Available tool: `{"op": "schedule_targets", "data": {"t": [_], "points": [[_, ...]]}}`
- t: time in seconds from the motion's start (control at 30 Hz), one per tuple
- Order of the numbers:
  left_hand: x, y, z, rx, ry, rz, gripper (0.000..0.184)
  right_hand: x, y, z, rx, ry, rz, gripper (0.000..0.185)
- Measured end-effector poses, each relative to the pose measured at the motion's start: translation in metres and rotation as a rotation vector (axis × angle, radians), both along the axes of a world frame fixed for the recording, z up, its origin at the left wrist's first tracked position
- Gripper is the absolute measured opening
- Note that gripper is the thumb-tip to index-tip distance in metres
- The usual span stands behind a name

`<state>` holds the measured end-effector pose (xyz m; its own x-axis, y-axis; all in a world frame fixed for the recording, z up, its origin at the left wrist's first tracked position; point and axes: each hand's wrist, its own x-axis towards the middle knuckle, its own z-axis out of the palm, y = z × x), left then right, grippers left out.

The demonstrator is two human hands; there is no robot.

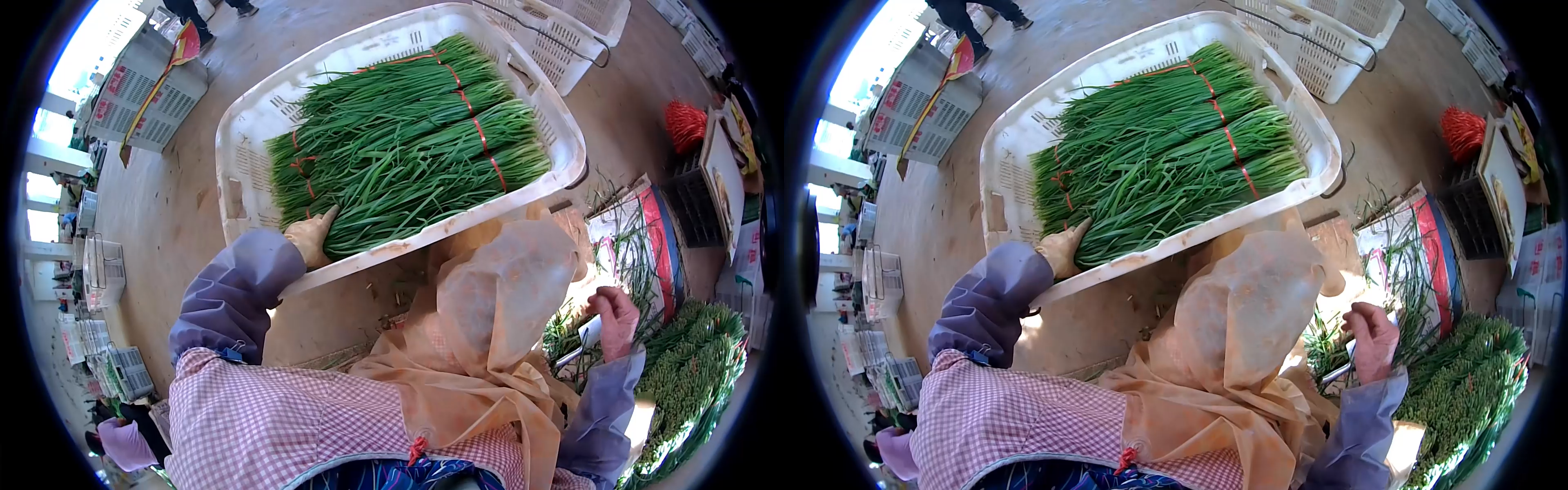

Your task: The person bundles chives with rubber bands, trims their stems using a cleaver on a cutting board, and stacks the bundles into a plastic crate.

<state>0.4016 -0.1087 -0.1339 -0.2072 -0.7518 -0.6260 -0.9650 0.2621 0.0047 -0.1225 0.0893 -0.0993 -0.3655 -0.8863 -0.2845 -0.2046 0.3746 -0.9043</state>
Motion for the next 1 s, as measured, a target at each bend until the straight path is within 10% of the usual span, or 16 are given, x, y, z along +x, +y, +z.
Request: {"op": "schedule_targets", "data": {"t": [0.17, 0.37, 0.77, 0.93, 1.0], "points": [[-0.004, -0.002, 0.008, 0.041, -0.012, 0.03, 0.116, 0.076, -0.131, 0.069, -0.276, 0.091, 0.317, 0.011], [-0.005, -0.006, 0.014, 0.058, 0.009, 0.021, 0.118, 0.159, -0.279, 0.027, -0.179, 0.189, 0.951, 0.017], [0.001, -0.013, 0.0, 0.069, 0.057, -0.01, 0.112, 0.202, -0.328, -0.053, -0.353, 0.605, 1.143, 0.017], [0.004, -0.013, 0.0, 0.06, 0.104, -0.001, 0.109, 0.192, -0.342, -0.051, -0.351, 0.308, 0.672, 0.017], [0.003, -0.015, 0.0, 0.09, 0.115, 0.018, 0.106, 0.189, -0.34, -0.039, 0.025, -0.26, 0.633, 0.014]]}}
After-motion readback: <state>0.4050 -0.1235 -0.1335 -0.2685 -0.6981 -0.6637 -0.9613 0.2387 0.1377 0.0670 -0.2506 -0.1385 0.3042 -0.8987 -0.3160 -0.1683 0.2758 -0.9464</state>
